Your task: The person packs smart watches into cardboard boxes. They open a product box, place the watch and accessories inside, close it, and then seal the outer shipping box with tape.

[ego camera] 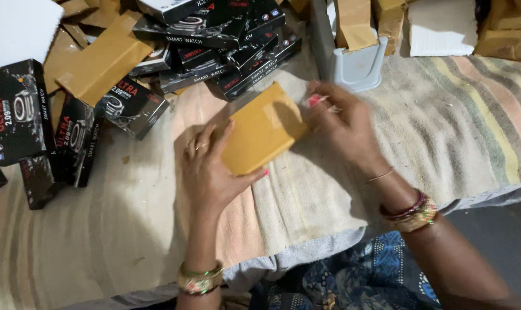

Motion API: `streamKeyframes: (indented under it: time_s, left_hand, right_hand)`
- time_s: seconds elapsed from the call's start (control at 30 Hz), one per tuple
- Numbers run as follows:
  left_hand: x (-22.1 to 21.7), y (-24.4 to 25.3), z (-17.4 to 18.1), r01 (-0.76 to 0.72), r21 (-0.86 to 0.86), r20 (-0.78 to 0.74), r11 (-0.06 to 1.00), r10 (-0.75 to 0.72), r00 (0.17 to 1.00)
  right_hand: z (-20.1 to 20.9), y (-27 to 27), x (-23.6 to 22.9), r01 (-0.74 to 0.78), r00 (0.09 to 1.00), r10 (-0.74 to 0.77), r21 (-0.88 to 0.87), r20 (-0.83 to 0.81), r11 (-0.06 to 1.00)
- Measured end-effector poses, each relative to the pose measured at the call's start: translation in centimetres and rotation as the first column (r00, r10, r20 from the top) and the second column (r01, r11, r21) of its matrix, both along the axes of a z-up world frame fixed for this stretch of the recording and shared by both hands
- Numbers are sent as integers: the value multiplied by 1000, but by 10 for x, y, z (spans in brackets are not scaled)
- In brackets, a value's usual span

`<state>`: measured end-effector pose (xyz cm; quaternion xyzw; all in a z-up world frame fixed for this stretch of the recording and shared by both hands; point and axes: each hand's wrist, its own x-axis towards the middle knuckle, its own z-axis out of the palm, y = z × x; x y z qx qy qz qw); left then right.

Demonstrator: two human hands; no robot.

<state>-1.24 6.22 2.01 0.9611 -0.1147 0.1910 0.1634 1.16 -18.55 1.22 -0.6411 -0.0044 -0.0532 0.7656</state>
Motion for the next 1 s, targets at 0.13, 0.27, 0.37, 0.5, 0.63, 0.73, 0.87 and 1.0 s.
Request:
streamKeyframes:
  time_s: [0.13, 0.27, 0.37, 0.5, 0.63, 0.73, 0.87, 1.0]
  left_hand:
    - [22, -58, 14, -46, 106, -14, 993, 48, 999]
    - [65, -123, 19, 200, 72, 165, 977, -209, 964]
    - [114, -165, 19, 260, 148, 154, 954, -282, 947]
    - [163, -199, 3, 253, 264, 169, 931, -302, 938]
    - [189, -203, -18, 238, 264, 160, 935, -286, 945]
    - [197, -196, -27, 255, 213, 206, 943, -298, 932]
    - [190, -187, -24, 279, 199, 220, 939, -320, 922]
    - [175, -178, -14, 346, 155, 89, 925, -362, 928]
  right_hand:
    - [9, -57, 31, 499, 856, -302, -518, 419, 695]
    - [-3, -90, 73, 717, 679, -142, -609, 720, 339]
    - [-13, -95, 96, 572, 816, -203, -705, 541, 420]
    - [-15, -96, 121, 567, 820, -271, -775, 504, 278]
    - [-13, -98, 136, 566, 823, -278, -751, 494, 341]
    - [-15, -96, 135, 683, 728, -255, -644, 636, 344]
    - [-29, -85, 113, 724, 676, -296, -531, 675, 440]
    - [-49, -72, 85, 689, 723, -450, -493, 524, 532]
